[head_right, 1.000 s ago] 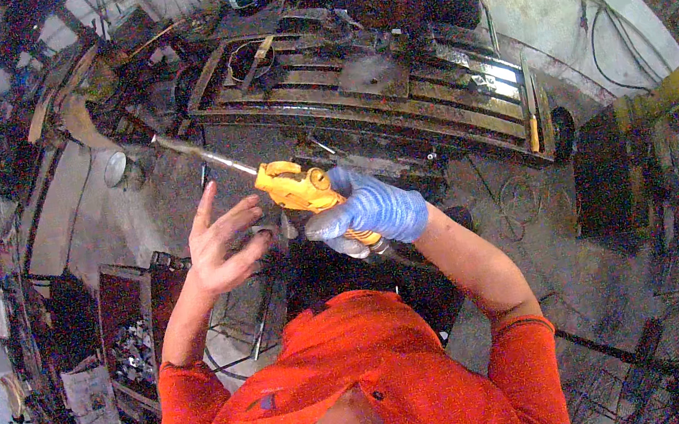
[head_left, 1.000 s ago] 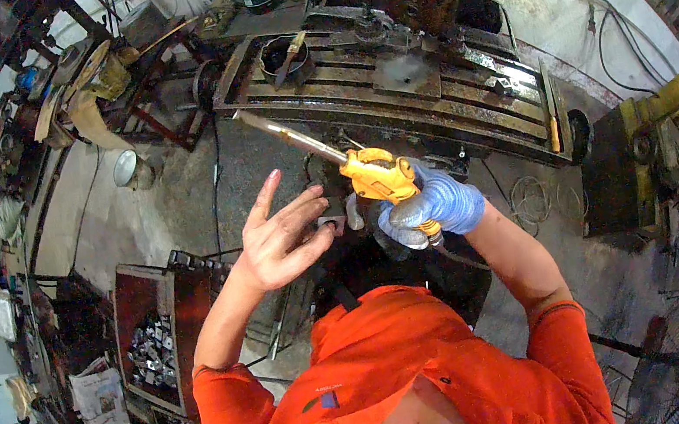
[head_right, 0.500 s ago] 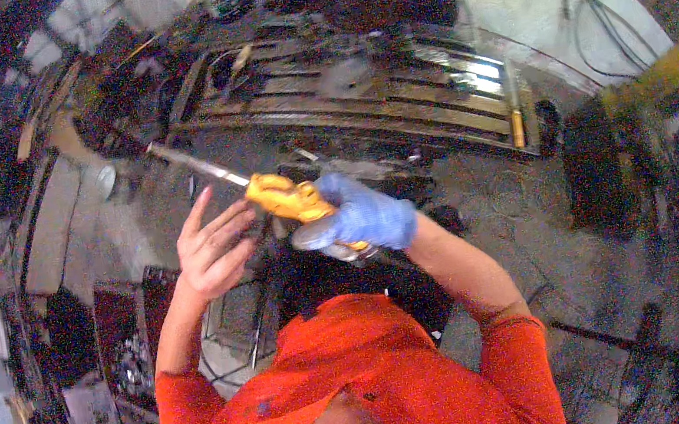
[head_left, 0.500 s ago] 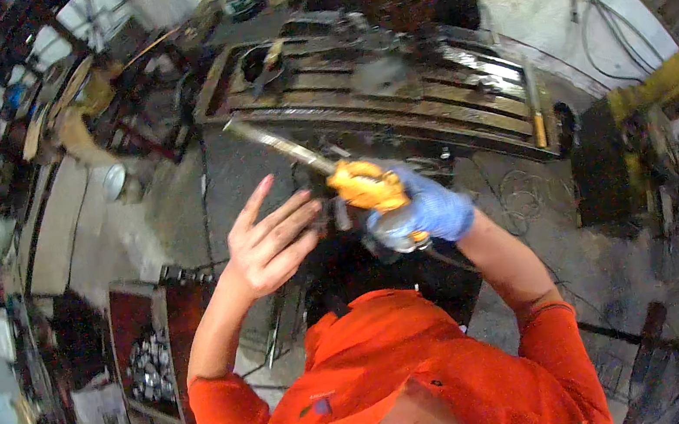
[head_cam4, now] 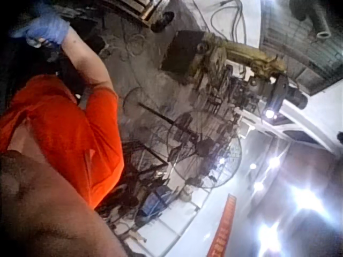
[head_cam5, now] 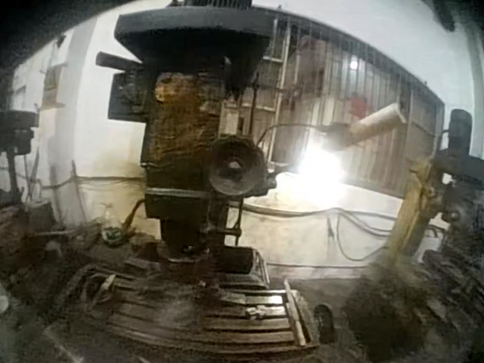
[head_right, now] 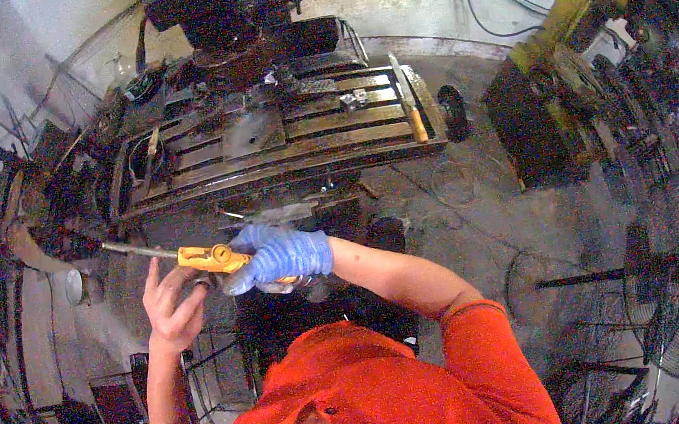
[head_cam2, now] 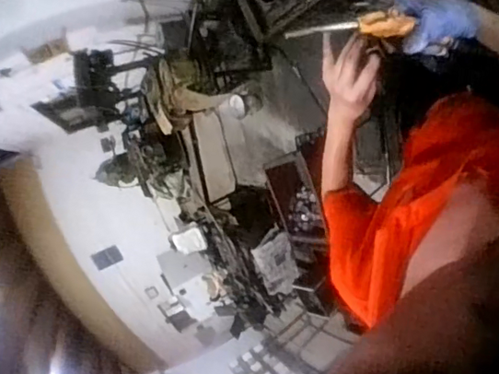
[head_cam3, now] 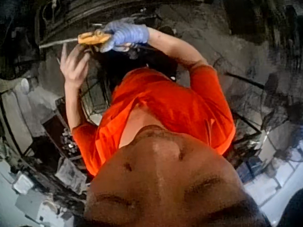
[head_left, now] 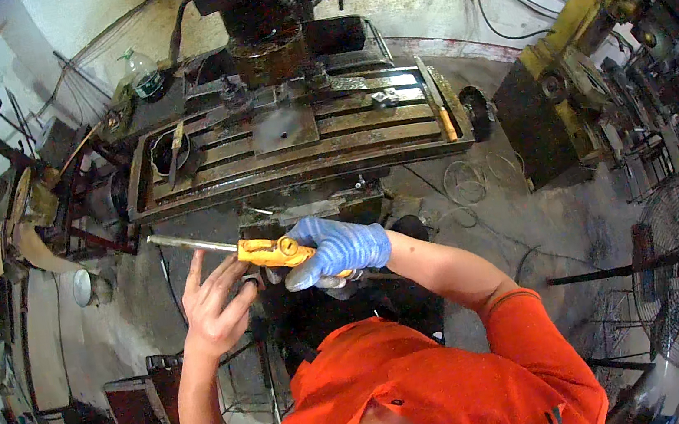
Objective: The person moves an industrial fan in a workshop, then picks up metal parts from a storage bin, places them on a machining table, and uses an air blow gun to clean debris from them.
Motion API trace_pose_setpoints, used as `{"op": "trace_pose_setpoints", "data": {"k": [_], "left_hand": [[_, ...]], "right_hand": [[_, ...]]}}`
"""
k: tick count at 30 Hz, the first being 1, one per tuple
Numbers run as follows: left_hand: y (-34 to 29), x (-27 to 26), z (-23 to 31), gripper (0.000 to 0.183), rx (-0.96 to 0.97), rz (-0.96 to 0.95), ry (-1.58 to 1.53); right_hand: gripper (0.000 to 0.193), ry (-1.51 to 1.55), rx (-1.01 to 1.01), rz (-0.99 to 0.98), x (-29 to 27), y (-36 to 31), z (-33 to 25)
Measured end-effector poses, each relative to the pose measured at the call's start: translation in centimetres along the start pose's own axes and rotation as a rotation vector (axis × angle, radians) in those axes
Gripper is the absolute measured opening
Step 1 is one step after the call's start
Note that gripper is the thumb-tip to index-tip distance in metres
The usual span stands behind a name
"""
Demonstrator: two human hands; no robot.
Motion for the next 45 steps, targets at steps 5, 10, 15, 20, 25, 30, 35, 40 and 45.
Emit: {"op": "trace_pose_setpoints", "data": {"k": [5, 10, 15, 20, 25, 30, 35, 40, 45], "left_hand": [[1.0, 0.7, -0.2, 0.02, 0.018, -0.047, -0.109], [1.0, 1.1, -0.4, 0.018, 0.05, -0.067, -0.083], [1.6, 0.6, 0.3, 0.015, 0.115, 0.008, 0.03], [0.3, 0.3, 0.5, 0.014, 0.145, 0.033, 0.085], [-0.6, -0.6, -0.2, 0.017, 0.114, 0.054, 0.114], [-0.9, -0.2, -0.6, 0.016, 0.15, 0.06, 0.098], [0.4, -0.2, -0.2, 0.018, 0.175, 0.045, 0.091], [0.8, 1.5, -2.3, 0.015, 0.113, 0.034, 0.05], [2.2, 7.2, -9.2, 0.015, -0.206, 0.116, -0.093]], "right_hand": [[0.032, 0.008, 0.047, 0.035, -0.2, -0.4, 0.2], [0.031, -0.057, 0.001, 0.125, -0.9, -0.6, -0.1], [0.032, -0.028, -0.162, 0.137, -1.8, -1.0, 0.1], [0.044, -0.566, -0.299, 0.289, -1.9, -3.8, -3.4], [0.036, -0.725, -0.125, 0.324, -3.1, -8.5, -1.7], [0.036, -0.997, 0.043, 0.482, -4.1, -10.3, -1.0], [0.035, -0.854, 0.135, 0.39, -3.6, -9.9, -1.7], [0.033, -0.777, 0.137, 0.327, -4.7, -10.2, -1.1], [0.033, -0.787, 0.076, 0.446, -7.0, -11.6, -0.3]]}}
Point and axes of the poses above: each hand's wrist, its own y-axis towards the middle knuckle, its own x-axis out of the palm, z = x × y, the point moved 7 cm from there along y, towards the middle knuckle, and after that the axes turned 5 degrees about x, right-handed, at the moved point
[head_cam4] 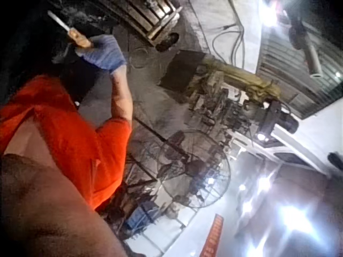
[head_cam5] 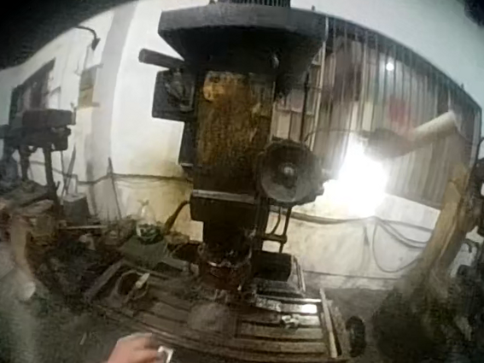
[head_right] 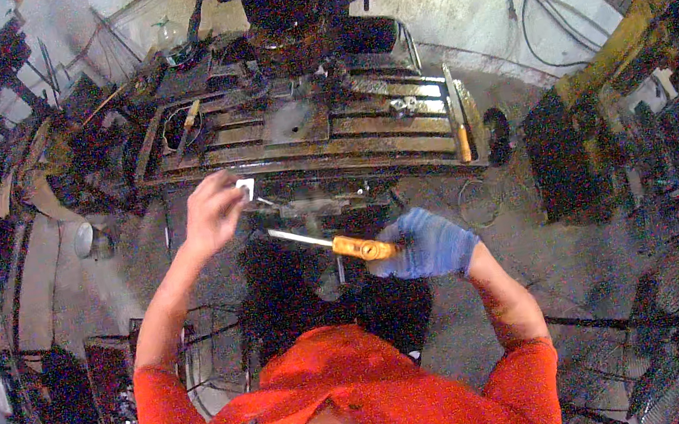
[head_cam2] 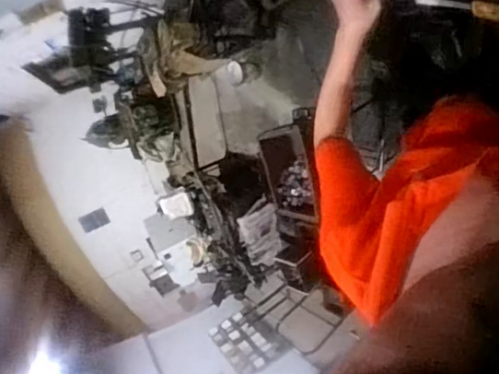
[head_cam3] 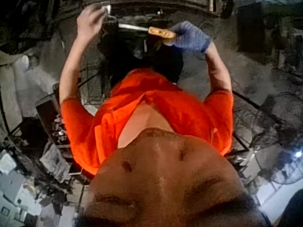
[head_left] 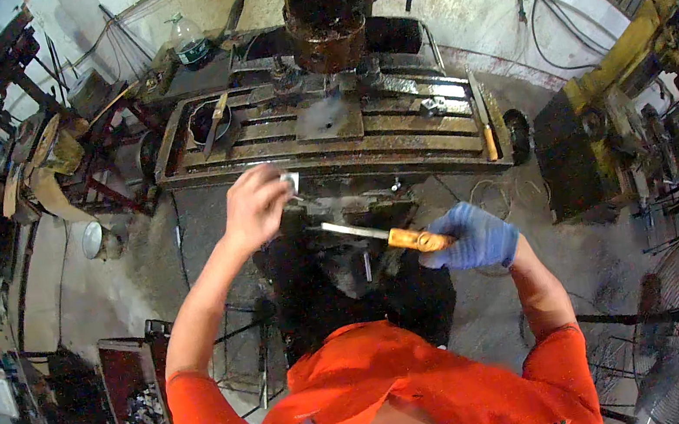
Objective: The person moves an industrial fan in a workshop, then picks up metal parts from a storage bin, places them on a machining table, and uses an air blow gun to clean debris from them.
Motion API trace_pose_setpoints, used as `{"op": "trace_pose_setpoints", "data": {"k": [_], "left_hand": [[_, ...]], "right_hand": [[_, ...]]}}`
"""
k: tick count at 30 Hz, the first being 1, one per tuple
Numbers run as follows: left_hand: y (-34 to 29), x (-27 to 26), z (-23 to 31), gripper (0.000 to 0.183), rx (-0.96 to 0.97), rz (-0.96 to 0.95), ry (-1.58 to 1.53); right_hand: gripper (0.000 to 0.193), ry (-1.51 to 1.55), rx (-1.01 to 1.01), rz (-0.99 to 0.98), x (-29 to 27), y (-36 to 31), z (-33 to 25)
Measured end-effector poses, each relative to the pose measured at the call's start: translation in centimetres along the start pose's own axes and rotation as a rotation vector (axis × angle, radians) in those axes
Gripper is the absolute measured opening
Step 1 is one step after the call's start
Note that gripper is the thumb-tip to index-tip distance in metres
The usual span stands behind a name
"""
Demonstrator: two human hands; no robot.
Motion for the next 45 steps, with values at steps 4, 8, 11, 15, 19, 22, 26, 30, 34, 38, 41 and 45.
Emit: {"op": "trace_pose_setpoints", "data": {"k": [4, 8, 11, 15, 19, 22, 26, 30, 34, 38, 41, 45], "left_hand": [[3.8, 6.5, -5.5, 0.018, -0.312, -0.099, -0.048], [7.0, 12.0, -9.2, 0.019, -0.344, -0.173, 0.074], [7.6, 14.5, -11.5, 0.021, -0.391, -0.133, 0.098], [8.4, 15.4, -12.6, 0.025, -0.368, -0.157, 0.067], [8.6, 15.5, -13.1, 0.02, -0.435, -0.216, -0.035], [8.4, 15.8, -13.9, 0.018, -0.452, -0.234, -0.11], [8.4, 16.6, -14.7, 0.017, -0.487, -0.221, -0.236], [8.4, 17.6, -15.1, 0.019, -0.523, -0.238, -0.273], [9.2, 16.5, -13.2, 0.022, -0.429, -0.214, -0.093], [9.4, 15.8, -12.8, 0.022, -0.335, -0.181, -0.002], [9.6, 15.4, -12.3, 0.023, -0.355, -0.195, 0.081], [9.4, 16.0, -12.7, 0.024, -0.347, -0.125, 0.085]], "right_hand": [[0.034, -0.411, 0.164, 0.102, -1.9, 0.1, 2.7], [0.03, -0.073, 0.079, 0.342, -5.1, 0.6, 2.7], [0.036, 0.035, 0.024, 0.431, -6.1, 1.9, 3.9], [0.036, 0.156, 0.036, 0.475, -5.4, 5.0, 7.2], [0.032, 0.289, 0.052, 0.52, -2.6, 9.1, 10.4], [0.029, 0.311, 0.179, 0.52, 0.2, 11.6, 15.2], [0.032, 0.558, 0.161, 0.517, 2.5, 12.6, 18.0], [0.034, 0.789, 0.134, 0.586, 4.1, 12.7, 20.4], [0.031, 0.678, 0.21, 0.718, 4.0, 11.8, 21.3], [0.03, 0.654, 0.229, 0.836, 4.3, 11.0, 19.7], [0.029, 0.404, 0.255, 0.949, 3.4, 9.6, 18.9], [0.029, 0.468, 0.259, 1.047, 2.7, 6.8, 19.8]]}}
Point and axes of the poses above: each hand's wrist, its own y-axis towards the middle knuckle, its own x-axis out of the palm, z = x × y, the point moved 7 cm from there along y, towards the middle knuckle, and after that the axes turned 5 degrees about x, right-handed, at the moved point
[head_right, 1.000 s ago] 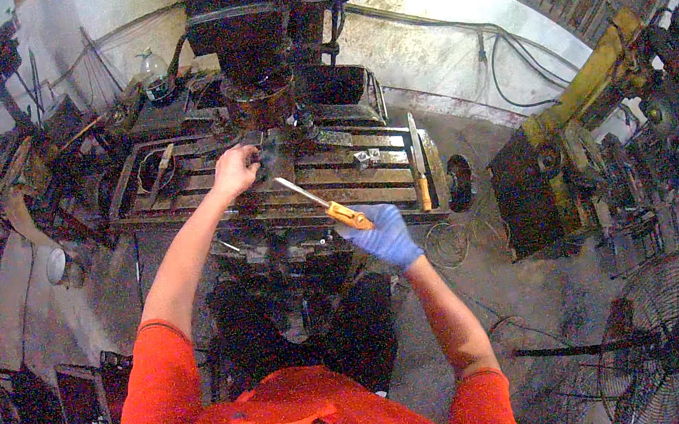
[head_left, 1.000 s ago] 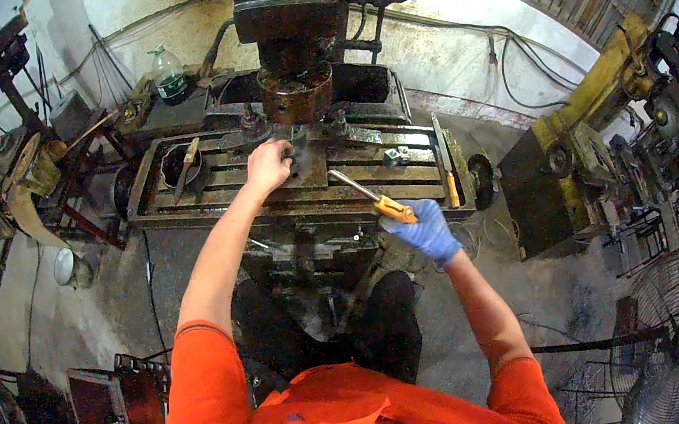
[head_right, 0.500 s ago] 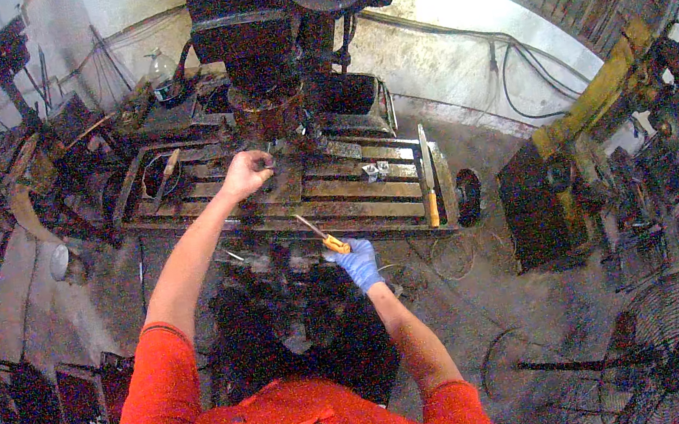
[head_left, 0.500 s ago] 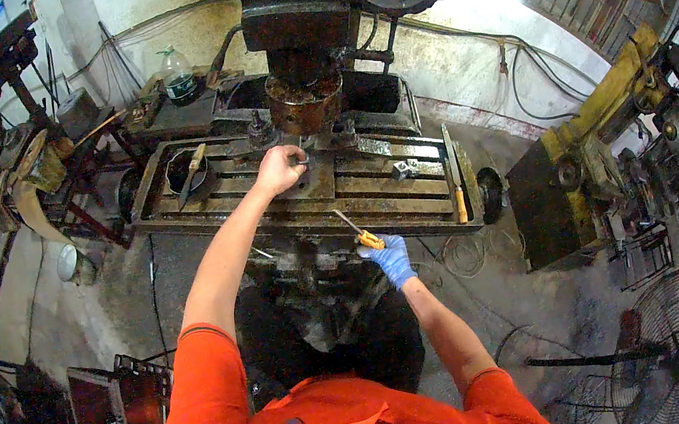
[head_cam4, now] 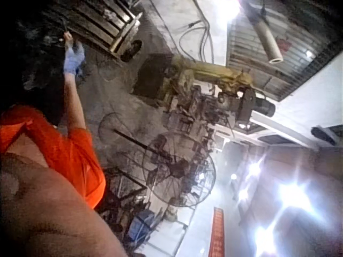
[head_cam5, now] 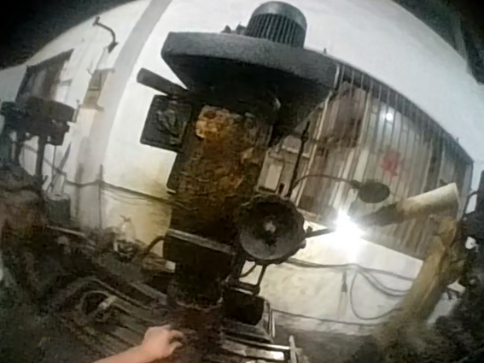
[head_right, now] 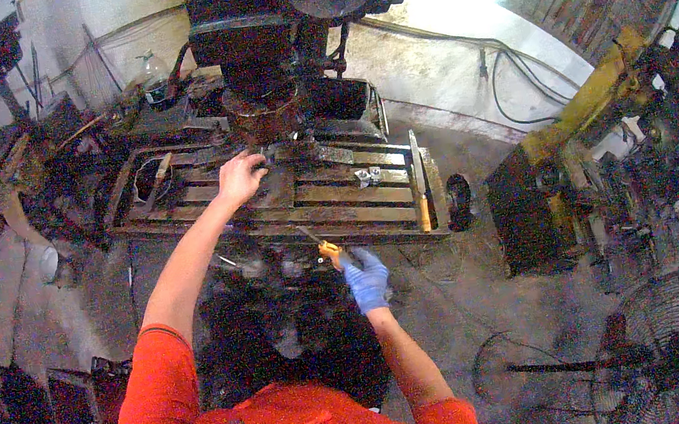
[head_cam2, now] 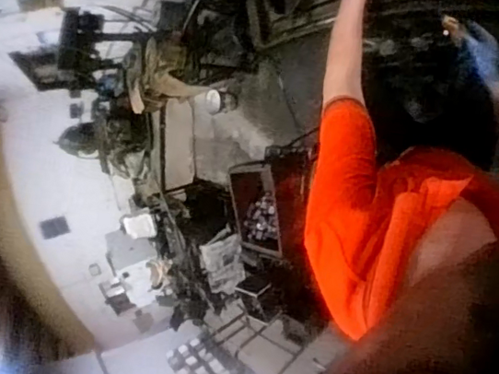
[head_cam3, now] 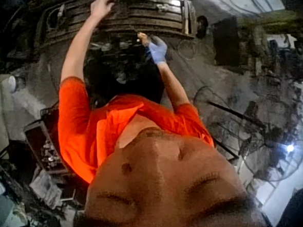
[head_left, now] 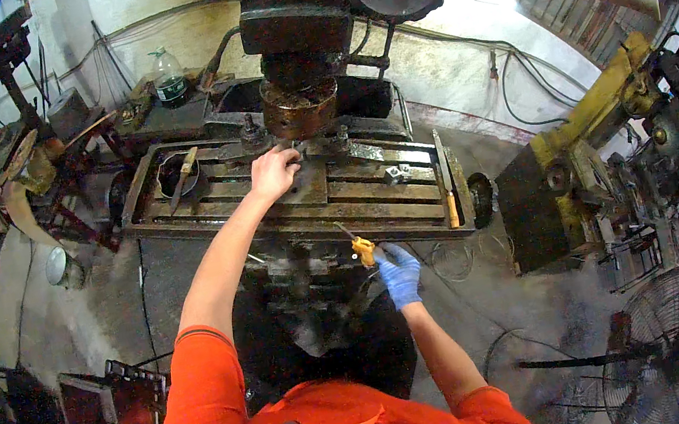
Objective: The person moves an industrial fan in a workshop, then picks up metal parts from a storage bin, places them on a machining table, and uses an air blow gun to clean debris from them.
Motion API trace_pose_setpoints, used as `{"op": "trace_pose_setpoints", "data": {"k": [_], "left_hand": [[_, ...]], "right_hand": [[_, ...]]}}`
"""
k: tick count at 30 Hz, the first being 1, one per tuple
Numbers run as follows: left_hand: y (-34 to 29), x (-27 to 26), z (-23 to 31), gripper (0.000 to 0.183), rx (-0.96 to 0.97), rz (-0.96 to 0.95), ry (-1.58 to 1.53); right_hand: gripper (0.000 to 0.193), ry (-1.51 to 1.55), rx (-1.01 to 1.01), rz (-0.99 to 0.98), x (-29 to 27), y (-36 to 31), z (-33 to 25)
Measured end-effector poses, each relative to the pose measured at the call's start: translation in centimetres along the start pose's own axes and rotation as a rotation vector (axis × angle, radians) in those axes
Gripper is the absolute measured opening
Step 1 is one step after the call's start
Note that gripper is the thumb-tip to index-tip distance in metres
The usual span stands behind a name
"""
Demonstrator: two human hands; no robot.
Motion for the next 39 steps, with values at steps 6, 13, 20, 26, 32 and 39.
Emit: {"op": "trace_pose_setpoints", "data": {"k": [6, 13, 20, 26, 32, 39], "left_hand": [[0.5, 1.4, -0.4, 0.02, 0.002, 0.048, -0.017], [0.9, 0.6, -1.6, 0.034, -0.371, -0.048, 0.04], [1.0, 0.8, -3.5, 0.04, -0.317, -0.021, -0.117], [1.5, 1.1, -3.5, 0.038, -0.379, -0.022, -0.127], [1.2, -0.3, -1.8, 0.036, -0.395, -0.06, -0.161], [1.0, -0.4, -2.0, 0.031, -0.405, -0.017, -0.129]], "right_hand": [[0.024, 0.049, 0.109, -0.025, -5.7, -0.4, -1.9], [0.012, -0.112, -0.461, 0.141, -13.0, 3.4, -17.8], [0.024, 0.511, -1.082, -0.085, -19.9, 6.7, -47.4], [0.028, 0.12, -1.175, 0.229, -20.1, 3.1, -50.7], [0.013, 0.083, -1.208, 0.195, -16.7, -2.2, -41.6], [0.021, -0.113, -1.173, 0.389, -17.0, -1.6, -38.4]]}}
Point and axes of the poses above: each hand's wrist, its own y-axis towards the middle knuckle, its own x-axis out of the palm, z = x × y, the point moved 7 cm from there along y, towards the middle knuckle, and after that the axes turned 5 degrees about x, right-handed, at the moved point
